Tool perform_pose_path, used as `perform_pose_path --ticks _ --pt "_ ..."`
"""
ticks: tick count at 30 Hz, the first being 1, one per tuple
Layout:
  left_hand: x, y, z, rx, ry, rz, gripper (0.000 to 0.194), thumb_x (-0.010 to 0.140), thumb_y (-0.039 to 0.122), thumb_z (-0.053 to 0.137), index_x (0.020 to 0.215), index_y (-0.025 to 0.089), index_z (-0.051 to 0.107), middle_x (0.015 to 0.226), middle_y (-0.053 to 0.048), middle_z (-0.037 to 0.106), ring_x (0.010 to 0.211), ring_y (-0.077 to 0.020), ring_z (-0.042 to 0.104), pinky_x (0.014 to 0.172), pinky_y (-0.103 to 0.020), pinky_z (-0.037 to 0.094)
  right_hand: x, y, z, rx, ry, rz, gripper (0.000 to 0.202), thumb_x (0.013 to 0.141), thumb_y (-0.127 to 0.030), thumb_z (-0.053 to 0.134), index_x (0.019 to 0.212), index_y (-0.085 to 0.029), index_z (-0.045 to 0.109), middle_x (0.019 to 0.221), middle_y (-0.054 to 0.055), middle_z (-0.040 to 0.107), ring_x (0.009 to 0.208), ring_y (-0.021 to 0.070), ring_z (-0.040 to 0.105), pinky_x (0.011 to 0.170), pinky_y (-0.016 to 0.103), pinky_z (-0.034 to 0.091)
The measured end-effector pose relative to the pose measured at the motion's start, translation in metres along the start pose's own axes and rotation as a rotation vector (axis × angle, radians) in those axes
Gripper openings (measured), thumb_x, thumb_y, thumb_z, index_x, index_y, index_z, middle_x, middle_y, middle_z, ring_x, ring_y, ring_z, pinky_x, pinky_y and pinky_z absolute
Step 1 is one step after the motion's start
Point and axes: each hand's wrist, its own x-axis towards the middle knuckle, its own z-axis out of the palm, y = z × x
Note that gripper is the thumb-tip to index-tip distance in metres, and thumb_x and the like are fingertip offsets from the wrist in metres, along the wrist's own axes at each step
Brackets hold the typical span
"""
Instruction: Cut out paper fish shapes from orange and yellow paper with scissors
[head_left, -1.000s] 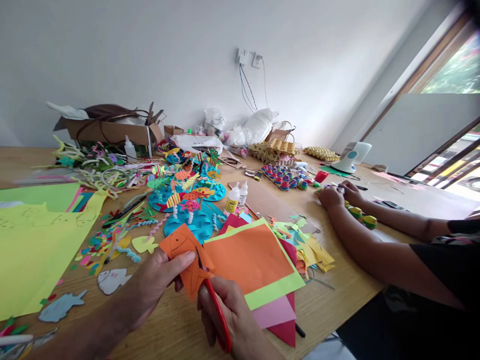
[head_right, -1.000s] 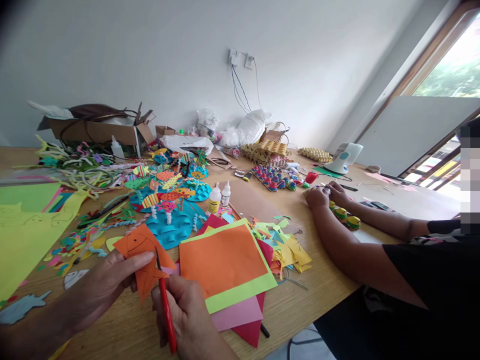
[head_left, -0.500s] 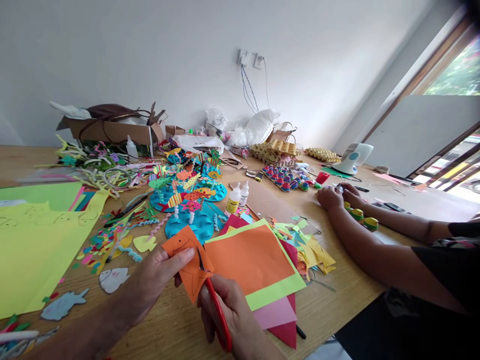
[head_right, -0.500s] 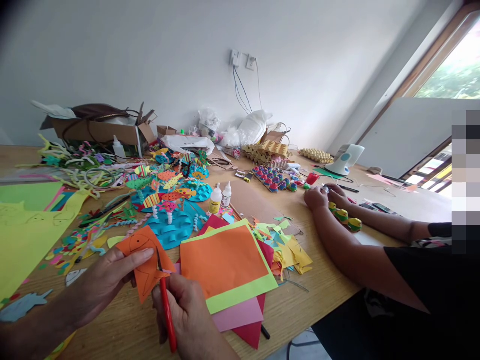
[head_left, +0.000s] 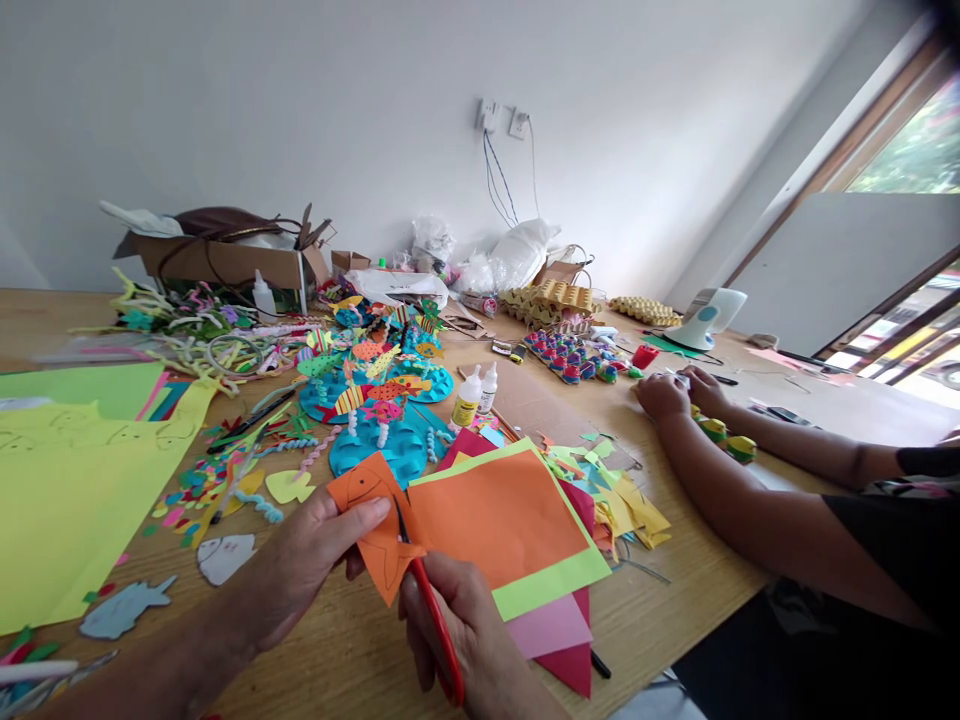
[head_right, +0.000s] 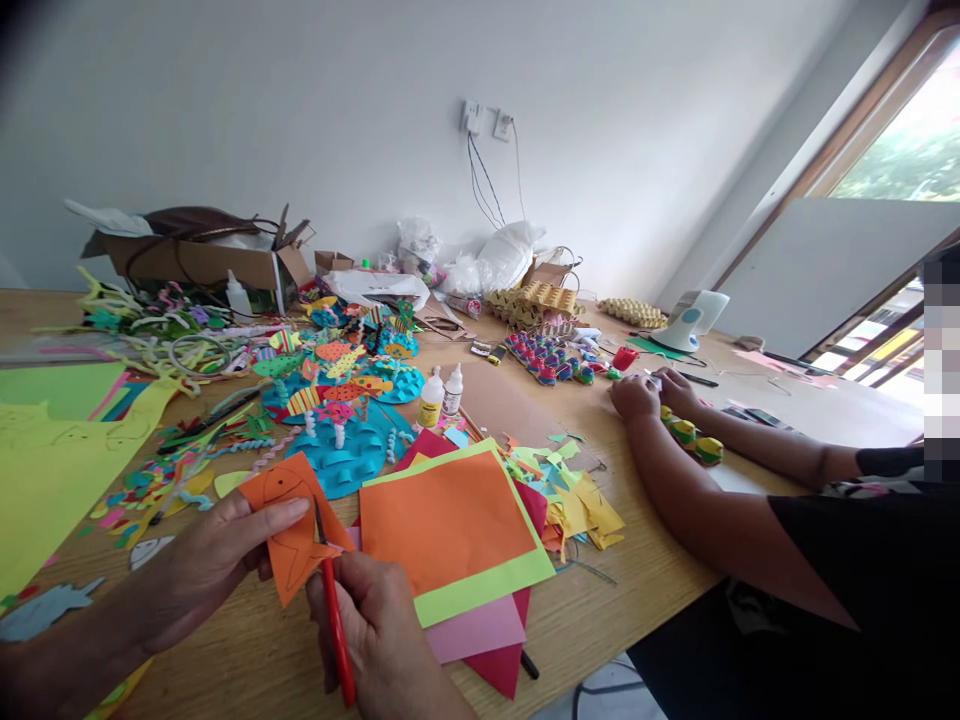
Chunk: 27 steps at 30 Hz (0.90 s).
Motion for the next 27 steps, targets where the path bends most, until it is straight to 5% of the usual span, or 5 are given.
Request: perform_pose_path --ticks 8,15,27 --pt "0.004 -0.004 0.000 -0.010 0.011 0.018 0.021 0.076 0.036 0.062 0.065 0.018 0.060 0.052 0.005 0.053 0.047 -0.0085 0.040 0.044 -0.020 0.033 -0.001 -0.005 -0.001 -0.014 -0.012 0.025 0.053 0.080 -0.068 0.041 0.062 -0.018 0.042 0.047 -0.007 0.038 0.038 0.0049 0.038 0.034 0.013 0.031" --pt "0.001 0.005 0.001 -0.077 -0.008 -0.029 0.017 0.073 0.034 0.064 0.073 0.017 0.066 0.061 0.000 0.065 0.049 -0.0122 0.052 0.047 -0.023 0.039 -0.002 -0.007 -0.005 -0.006 -0.040 0.072 0.054 0.078 -0.070 0.041 0.068 -0.017 0.046 0.046 -0.007 0.040 0.038 0.0054 0.039 0.035 0.014 0.030" --pt "-0.001 0.003 0.003 -0.087 -0.019 -0.025 0.015 0.074 0.033 0.064 0.072 0.018 0.064 0.054 0.003 0.060 0.049 -0.0122 0.053 0.049 -0.023 0.043 -0.003 -0.011 -0.001 -0.011 -0.022 0.065 0.054 0.078 -0.069 0.041 0.067 -0.017 0.046 0.047 -0.006 0.039 0.039 0.0056 0.039 0.035 0.014 0.029"
